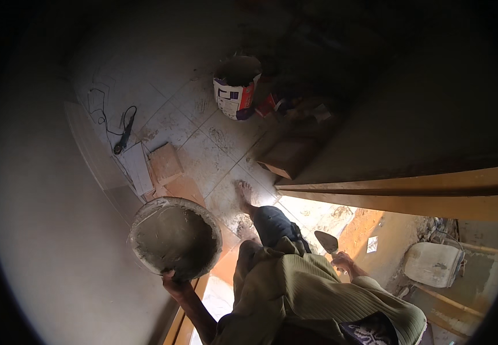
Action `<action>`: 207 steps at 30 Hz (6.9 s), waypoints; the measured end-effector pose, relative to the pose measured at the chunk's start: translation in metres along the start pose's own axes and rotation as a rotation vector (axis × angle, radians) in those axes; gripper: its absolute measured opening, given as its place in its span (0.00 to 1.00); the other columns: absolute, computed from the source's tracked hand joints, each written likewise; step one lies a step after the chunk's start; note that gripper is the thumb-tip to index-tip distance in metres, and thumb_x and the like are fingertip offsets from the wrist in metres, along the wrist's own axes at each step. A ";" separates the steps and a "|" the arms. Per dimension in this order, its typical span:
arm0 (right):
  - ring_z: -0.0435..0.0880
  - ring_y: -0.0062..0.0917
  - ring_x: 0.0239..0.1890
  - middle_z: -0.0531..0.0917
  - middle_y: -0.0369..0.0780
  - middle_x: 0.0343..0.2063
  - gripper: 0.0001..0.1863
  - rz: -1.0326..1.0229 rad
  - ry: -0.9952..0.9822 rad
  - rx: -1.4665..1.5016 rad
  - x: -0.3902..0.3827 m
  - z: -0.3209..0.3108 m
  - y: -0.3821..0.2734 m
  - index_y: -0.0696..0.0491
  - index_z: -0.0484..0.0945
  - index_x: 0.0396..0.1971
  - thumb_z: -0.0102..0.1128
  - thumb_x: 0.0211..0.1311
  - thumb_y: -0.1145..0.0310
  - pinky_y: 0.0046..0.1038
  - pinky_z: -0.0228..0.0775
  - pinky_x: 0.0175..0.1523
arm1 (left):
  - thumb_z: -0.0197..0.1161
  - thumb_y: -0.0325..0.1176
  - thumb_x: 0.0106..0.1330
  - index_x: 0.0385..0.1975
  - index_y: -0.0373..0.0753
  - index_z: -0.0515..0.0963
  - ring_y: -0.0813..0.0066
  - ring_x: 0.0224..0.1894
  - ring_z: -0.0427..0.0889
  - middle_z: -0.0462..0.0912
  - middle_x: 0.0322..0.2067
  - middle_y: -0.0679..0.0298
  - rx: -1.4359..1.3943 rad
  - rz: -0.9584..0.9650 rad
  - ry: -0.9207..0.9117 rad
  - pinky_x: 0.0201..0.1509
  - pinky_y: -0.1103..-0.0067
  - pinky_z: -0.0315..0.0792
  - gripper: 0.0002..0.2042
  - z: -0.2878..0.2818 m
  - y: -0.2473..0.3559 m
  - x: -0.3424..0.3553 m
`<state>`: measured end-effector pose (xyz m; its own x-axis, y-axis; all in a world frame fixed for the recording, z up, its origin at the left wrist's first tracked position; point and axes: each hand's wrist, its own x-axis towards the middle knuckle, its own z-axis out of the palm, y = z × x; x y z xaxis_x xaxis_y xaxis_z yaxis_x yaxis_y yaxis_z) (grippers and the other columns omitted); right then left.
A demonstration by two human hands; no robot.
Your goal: The person measures a tile with a tape measure, fits it against a wall, then dips a bucket into a water barrel and uses a trowel to scoop mortar from a bag into the bucket.
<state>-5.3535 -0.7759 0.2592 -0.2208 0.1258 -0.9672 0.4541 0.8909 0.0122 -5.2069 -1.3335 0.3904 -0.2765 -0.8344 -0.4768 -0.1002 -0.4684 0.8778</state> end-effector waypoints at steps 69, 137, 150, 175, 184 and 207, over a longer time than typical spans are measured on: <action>0.80 0.30 0.17 0.78 0.44 0.17 0.06 0.285 0.094 1.132 -0.075 0.162 -0.390 0.60 0.76 0.22 0.64 0.47 0.74 0.33 0.67 0.16 | 0.57 0.18 0.57 0.38 0.33 0.72 0.67 0.46 0.76 0.77 0.41 0.55 0.641 0.507 -1.181 0.54 0.71 0.69 0.09 0.407 0.202 0.386; 0.66 0.25 0.09 0.69 0.38 0.09 0.05 0.023 -0.141 0.854 0.039 -0.215 -0.951 0.54 0.76 0.22 0.63 0.49 0.70 0.31 0.56 0.15 | 0.67 0.16 0.46 0.38 0.36 0.74 0.64 0.46 0.78 0.79 0.42 0.53 -0.155 -0.575 -0.696 0.56 0.67 0.71 0.18 0.877 0.437 0.889; 0.77 0.28 0.21 0.78 0.40 0.18 0.09 0.314 0.152 1.207 -0.075 -0.395 -1.261 0.54 0.82 0.25 0.67 0.41 0.69 0.34 0.70 0.25 | 0.57 0.21 0.47 0.42 0.28 0.74 0.65 0.50 0.73 0.76 0.47 0.52 0.651 0.093 -1.144 0.60 0.66 0.69 0.18 1.053 0.475 1.093; 0.77 0.28 0.16 0.75 0.41 0.15 0.09 0.580 0.317 1.983 -0.007 0.017 -1.139 0.57 0.71 0.23 0.58 0.49 0.68 0.31 0.67 0.18 | 0.61 0.21 0.57 0.46 0.31 0.66 0.61 0.53 0.70 0.69 0.48 0.48 0.836 0.896 -1.976 0.59 0.69 0.66 0.17 0.972 0.414 0.762; 0.84 0.38 0.28 0.85 0.45 0.26 0.08 0.443 0.747 1.146 -0.049 0.162 -1.082 0.55 0.83 0.26 0.65 0.43 0.71 0.38 0.75 0.35 | 0.53 0.22 0.45 0.44 0.32 0.71 0.59 0.46 0.76 0.75 0.44 0.58 1.240 -0.656 -1.682 0.53 0.65 0.73 0.21 0.862 0.251 0.472; 0.83 0.44 0.38 0.82 0.56 0.32 0.21 0.741 0.214 2.283 -0.017 0.405 -0.791 0.63 0.76 0.36 0.61 0.52 0.59 0.39 0.74 0.43 | 0.54 0.20 0.46 0.39 0.33 0.73 0.60 0.41 0.78 0.77 0.35 0.59 1.810 -0.872 -1.895 0.52 0.63 0.75 0.17 0.336 -0.072 -0.035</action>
<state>-5.3598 -1.6593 0.1632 0.3661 0.2210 -0.9040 0.2689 -0.9551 -0.1246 -5.5115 -1.1734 0.3593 0.2646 0.5029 -0.8228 -0.4223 0.8275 0.3700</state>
